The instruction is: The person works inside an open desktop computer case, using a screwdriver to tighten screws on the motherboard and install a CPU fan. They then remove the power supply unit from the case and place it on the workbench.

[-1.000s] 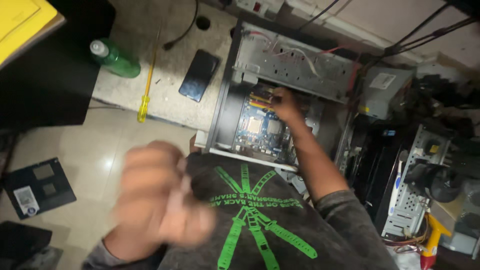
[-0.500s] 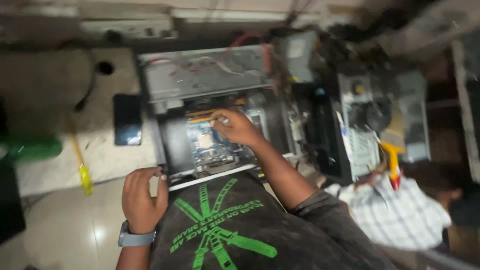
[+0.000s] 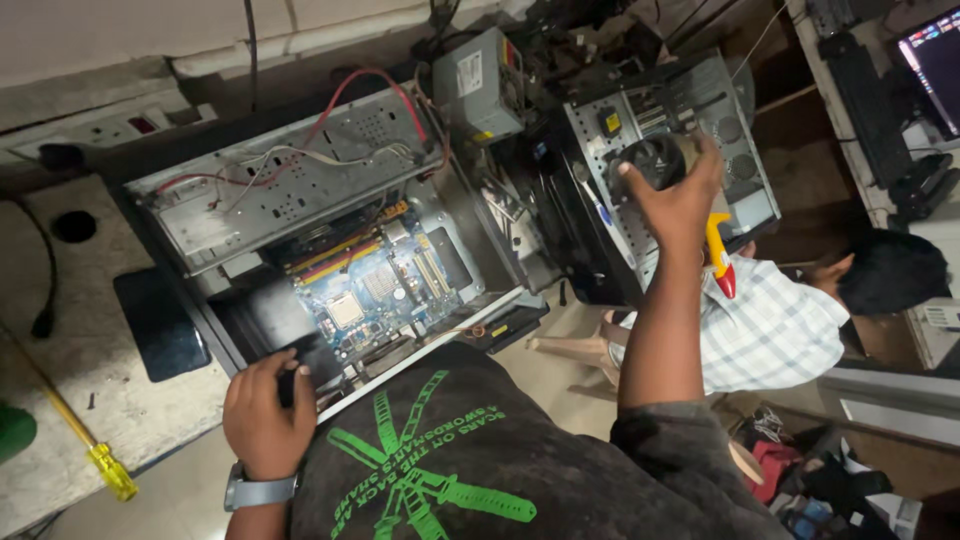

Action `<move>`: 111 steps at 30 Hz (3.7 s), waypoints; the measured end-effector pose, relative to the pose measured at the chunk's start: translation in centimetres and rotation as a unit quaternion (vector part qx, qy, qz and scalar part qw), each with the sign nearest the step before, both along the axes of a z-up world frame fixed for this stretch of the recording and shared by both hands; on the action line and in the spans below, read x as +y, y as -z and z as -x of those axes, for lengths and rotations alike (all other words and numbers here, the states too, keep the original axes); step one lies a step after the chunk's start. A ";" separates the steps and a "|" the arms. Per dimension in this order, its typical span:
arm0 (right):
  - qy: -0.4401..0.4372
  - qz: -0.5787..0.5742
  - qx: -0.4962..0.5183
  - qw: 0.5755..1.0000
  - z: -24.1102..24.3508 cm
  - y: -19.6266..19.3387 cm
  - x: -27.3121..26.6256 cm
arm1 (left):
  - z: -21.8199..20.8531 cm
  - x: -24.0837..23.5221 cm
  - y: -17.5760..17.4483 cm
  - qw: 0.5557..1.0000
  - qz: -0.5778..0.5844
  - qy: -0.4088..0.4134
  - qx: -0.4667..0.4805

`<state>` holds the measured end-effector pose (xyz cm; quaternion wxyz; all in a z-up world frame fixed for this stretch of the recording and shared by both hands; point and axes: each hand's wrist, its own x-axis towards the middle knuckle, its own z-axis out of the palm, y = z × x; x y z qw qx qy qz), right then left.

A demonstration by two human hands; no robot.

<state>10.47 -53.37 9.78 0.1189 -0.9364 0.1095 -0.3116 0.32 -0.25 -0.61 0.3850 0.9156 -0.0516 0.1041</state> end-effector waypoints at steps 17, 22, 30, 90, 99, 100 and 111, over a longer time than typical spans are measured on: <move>-0.017 -0.147 -0.167 0.975 1.1 0.3 0.2 | -0.3 -0.4 0.2 1.000 -0.001 -0.015 -0.003; -0.259 -0.640 -0.169 0.704 1.6 1.3 6.5 | -0.2 -0.3 0.2 0.999 0.027 -0.014 -0.013; -0.283 -0.834 0.026 0.473 1.6 6.0 17.2 | -0.3 -0.3 0.0 0.998 0.052 0.003 -0.029; -0.428 -0.061 0.381 0.817 -2.3 8.2 28.9 | -2.3 -1.2 -0.9 0.976 0.204 -0.038 -0.072; -0.478 -0.031 0.384 0.790 -3.8 10.9 29.5 | -2.6 -1.7 0.6 0.956 0.273 -0.060 -0.083; -0.476 -0.028 0.397 0.784 -4.0 10.9 29.5 | -2.7 -1.6 0.6 0.958 0.269 -0.061 -0.081; -0.445 0.044 0.432 0.783 -3.8 9.6 30.8 | -2.7 -1.8 0.1 0.949 0.297 -0.068 -0.081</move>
